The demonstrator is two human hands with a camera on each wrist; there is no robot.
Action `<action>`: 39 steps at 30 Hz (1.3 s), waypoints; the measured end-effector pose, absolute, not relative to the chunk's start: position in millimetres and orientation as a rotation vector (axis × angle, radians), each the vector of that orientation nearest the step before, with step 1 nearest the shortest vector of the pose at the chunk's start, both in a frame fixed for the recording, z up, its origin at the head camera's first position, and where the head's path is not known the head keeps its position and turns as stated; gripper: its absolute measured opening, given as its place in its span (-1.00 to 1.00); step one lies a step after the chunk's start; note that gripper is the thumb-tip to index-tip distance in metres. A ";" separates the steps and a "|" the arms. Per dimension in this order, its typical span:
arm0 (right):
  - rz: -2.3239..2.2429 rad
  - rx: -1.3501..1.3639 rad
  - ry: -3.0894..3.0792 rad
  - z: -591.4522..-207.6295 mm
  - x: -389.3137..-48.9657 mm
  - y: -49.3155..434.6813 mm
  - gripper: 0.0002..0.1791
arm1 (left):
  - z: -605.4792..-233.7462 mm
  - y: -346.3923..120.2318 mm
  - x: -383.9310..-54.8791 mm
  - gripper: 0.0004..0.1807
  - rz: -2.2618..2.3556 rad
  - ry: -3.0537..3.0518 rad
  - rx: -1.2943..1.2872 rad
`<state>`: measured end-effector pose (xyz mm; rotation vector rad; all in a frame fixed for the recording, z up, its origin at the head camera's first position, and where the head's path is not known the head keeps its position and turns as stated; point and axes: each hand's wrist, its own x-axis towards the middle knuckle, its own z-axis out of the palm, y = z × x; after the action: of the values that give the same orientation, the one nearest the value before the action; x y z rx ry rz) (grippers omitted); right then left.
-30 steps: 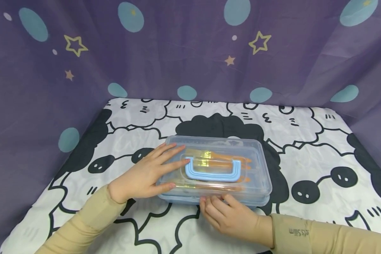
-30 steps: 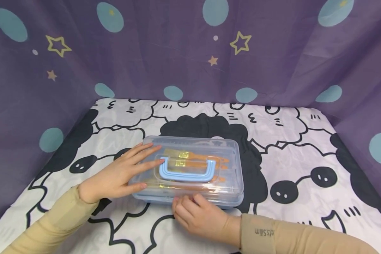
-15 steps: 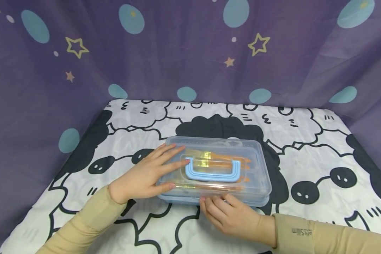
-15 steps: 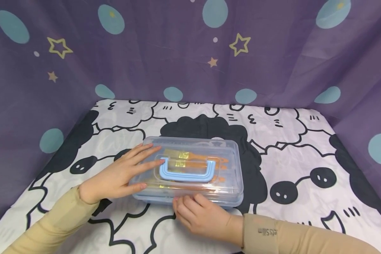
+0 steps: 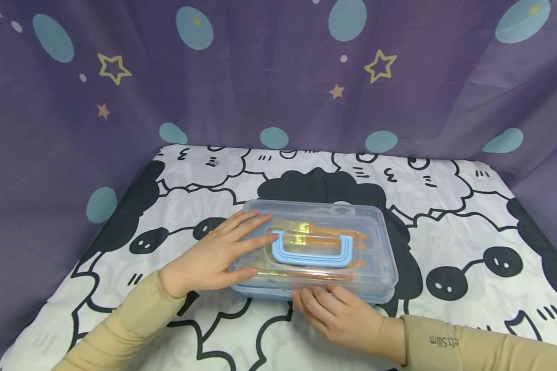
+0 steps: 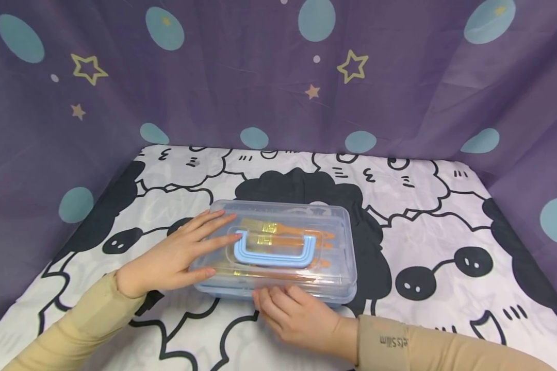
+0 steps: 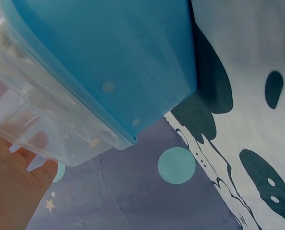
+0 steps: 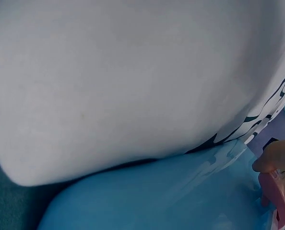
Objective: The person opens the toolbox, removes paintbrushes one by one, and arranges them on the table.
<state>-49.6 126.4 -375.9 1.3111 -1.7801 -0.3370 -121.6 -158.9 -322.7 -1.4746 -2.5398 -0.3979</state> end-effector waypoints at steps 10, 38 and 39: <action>-0.368 1.253 -1.777 -378.5 -49.4 127.3 -0.63 | -324.1 -158.2 -121.2 -0.38 -0.410 -2.530 -1.474; -0.256 1.334 -1.788 -368.8 -47.7 125.8 -0.67 | -323.1 -158.2 -120.7 -0.36 -0.400 -2.537 -1.475; -0.252 1.347 -1.791 -368.5 -47.6 126.2 -0.67 | -323.0 -158.1 -120.6 -0.36 -0.400 -2.538 -1.473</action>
<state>-47.6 126.2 -368.5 1.3467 -1.7907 -0.2522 -120.6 -158.1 -323.0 -1.4734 -2.5377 -0.4003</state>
